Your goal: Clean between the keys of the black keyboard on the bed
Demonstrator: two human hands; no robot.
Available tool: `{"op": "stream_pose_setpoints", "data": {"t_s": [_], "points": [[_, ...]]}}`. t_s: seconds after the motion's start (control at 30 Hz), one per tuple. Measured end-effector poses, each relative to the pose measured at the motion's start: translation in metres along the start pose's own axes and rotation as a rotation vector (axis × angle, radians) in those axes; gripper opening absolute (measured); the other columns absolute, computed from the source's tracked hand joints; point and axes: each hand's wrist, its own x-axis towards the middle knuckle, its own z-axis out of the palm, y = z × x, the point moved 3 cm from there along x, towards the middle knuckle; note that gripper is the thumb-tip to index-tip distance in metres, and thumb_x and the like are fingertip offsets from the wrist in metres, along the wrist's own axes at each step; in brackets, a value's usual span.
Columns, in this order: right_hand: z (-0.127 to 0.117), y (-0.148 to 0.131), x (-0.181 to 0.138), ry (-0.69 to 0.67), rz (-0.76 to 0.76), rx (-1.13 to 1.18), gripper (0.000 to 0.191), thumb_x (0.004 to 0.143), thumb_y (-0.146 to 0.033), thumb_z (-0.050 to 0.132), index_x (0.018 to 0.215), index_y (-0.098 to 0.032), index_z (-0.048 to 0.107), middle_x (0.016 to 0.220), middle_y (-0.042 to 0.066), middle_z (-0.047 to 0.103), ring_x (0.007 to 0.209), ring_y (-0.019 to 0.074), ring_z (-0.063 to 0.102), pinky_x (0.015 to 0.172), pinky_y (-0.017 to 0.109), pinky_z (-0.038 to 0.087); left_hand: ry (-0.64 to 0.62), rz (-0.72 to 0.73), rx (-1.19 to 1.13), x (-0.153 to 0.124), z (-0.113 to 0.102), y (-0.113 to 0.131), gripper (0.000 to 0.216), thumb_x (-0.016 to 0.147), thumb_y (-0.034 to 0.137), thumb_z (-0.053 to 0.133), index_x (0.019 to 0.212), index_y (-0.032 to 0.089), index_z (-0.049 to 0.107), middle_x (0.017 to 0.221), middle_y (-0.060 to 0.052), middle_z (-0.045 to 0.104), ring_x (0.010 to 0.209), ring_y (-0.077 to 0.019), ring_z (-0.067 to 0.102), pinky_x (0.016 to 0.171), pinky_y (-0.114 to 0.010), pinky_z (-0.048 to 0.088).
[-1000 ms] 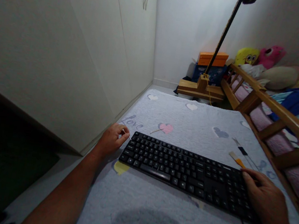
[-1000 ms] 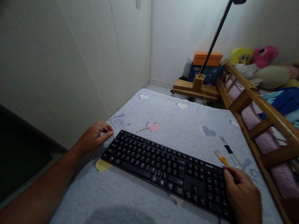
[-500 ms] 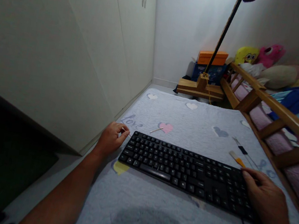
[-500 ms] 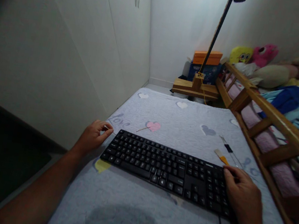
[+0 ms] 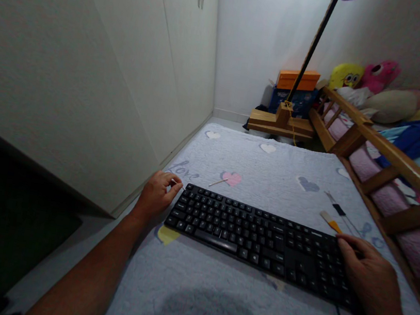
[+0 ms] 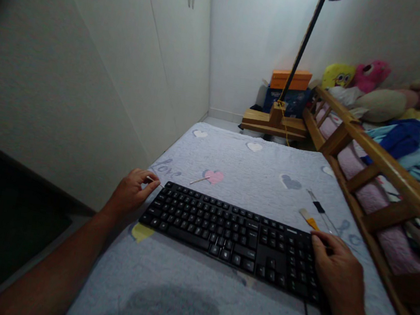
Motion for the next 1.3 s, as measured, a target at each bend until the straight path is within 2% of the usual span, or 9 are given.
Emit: {"op": "stream_pose_setpoints", "data": {"t_s": [0.4,0.63,0.83,1.1,1.3], "points": [[0.001,0.002,-0.002,0.032,-0.049,0.002,0.048,0.066,-0.06,0.05,0.086,-0.024,0.075,0.099,0.01,0.075,0.097,0.035,0.068,0.092,0.048,0.05,-0.042,0.081,-0.013,-0.001,0.008,0.011,0.017,0.091,0.031,0.053,0.08,0.022,0.062,0.083,-0.005,0.067,0.088,-0.0246,0.057,0.085,-0.039,0.045],[0.0,0.002,-0.002,0.027,-0.048,-0.005,0.051,0.065,-0.061,0.048,0.086,-0.023,0.076,0.1,0.011,0.075,0.099,0.0361,0.068,0.094,0.049,0.05,-0.073,0.137,0.01,-0.003,0.004,0.014,0.016,0.091,0.028,0.052,0.08,0.021,0.061,0.081,-0.005,0.066,0.087,-0.0245,0.056,0.084,-0.039,0.044],[0.002,0.007,0.002,0.03,-0.051,-0.032,0.049,0.065,-0.061,0.05,0.086,-0.024,0.075,0.097,0.01,0.075,0.097,0.0369,0.068,0.088,0.05,0.051,-0.119,0.144,0.021,-0.005,0.001,0.014,0.015,0.09,0.028,0.051,0.08,0.021,0.061,0.08,-0.005,0.065,0.086,-0.0241,0.056,0.082,-0.039,0.044],[0.001,0.006,0.002,0.022,-0.034,-0.028,0.046,0.064,-0.062,0.051,0.083,-0.026,0.073,0.097,0.009,0.075,0.095,0.037,0.069,0.089,0.051,0.052,-0.092,0.089,0.032,-0.004,0.002,0.017,0.016,0.091,0.028,0.052,0.08,0.022,0.061,0.082,-0.005,0.066,0.089,-0.0249,0.057,0.083,-0.039,0.044],[0.0,0.003,0.0,-0.004,0.012,-0.036,0.053,0.061,-0.064,0.049,0.087,-0.025,0.074,0.097,0.011,0.074,0.095,0.0385,0.067,0.09,0.053,0.051,-0.06,0.094,0.022,-0.002,0.006,0.017,0.017,0.093,0.029,0.053,0.08,0.021,0.061,0.083,-0.006,0.067,0.089,-0.0253,0.056,0.085,-0.04,0.044]]}}
